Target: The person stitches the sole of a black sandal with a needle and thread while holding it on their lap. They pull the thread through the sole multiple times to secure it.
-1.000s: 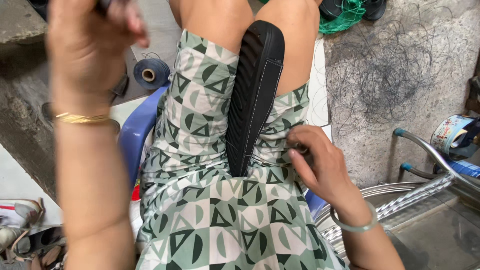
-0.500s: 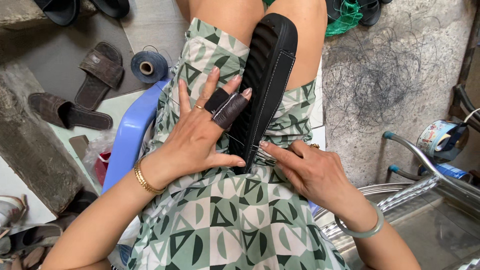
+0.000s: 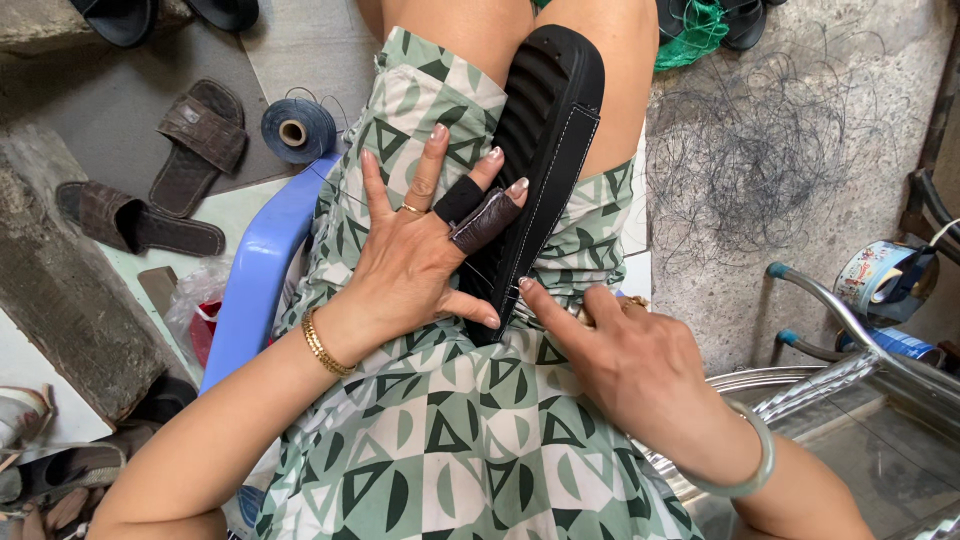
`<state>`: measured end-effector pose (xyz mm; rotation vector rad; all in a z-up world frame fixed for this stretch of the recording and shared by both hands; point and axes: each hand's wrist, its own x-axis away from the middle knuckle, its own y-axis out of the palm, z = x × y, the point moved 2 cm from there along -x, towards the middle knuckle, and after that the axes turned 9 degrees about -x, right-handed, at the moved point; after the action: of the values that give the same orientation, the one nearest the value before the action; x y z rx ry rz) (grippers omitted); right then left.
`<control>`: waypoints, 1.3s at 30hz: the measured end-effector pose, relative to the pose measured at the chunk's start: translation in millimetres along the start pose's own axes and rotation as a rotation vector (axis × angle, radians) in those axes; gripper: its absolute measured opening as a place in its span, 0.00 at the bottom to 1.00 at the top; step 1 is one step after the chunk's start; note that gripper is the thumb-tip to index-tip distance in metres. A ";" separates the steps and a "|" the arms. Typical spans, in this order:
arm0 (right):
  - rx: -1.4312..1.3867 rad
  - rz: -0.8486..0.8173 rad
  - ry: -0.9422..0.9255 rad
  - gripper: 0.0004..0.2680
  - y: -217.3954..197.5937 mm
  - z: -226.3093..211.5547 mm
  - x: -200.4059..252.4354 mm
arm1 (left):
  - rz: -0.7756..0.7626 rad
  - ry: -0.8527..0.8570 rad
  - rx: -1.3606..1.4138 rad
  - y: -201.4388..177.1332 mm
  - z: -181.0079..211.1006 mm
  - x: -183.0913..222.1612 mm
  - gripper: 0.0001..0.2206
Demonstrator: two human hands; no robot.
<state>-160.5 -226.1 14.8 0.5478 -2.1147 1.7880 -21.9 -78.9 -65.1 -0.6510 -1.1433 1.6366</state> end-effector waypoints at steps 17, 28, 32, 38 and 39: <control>-0.386 0.417 -0.189 0.10 41.6 8.8 -14.3 | 0.097 0.022 0.053 -1.9 2.3 11.6 0.57; -0.420 0.443 -0.069 0.16 24.2 -0.7 -17.2 | -0.036 0.075 1.193 -58.2 20.0 37.7 0.04; -0.358 0.416 -0.034 0.16 20.8 -7.5 -21.1 | 0.140 -0.317 0.927 -21.3 5.0 28.9 0.03; -0.405 0.369 -0.019 0.16 17.3 -14.4 -22.1 | 0.159 -0.302 0.908 -11.0 13.5 38.1 0.03; -0.407 0.370 -0.019 0.16 20.5 -13.1 -21.6 | 0.157 -0.303 0.906 -13.5 13.4 37.9 0.03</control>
<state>-151.5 -208.4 -11.0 0.0701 -2.6291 1.4452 -41.1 -47.9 -43.4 0.1030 -0.4363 2.1899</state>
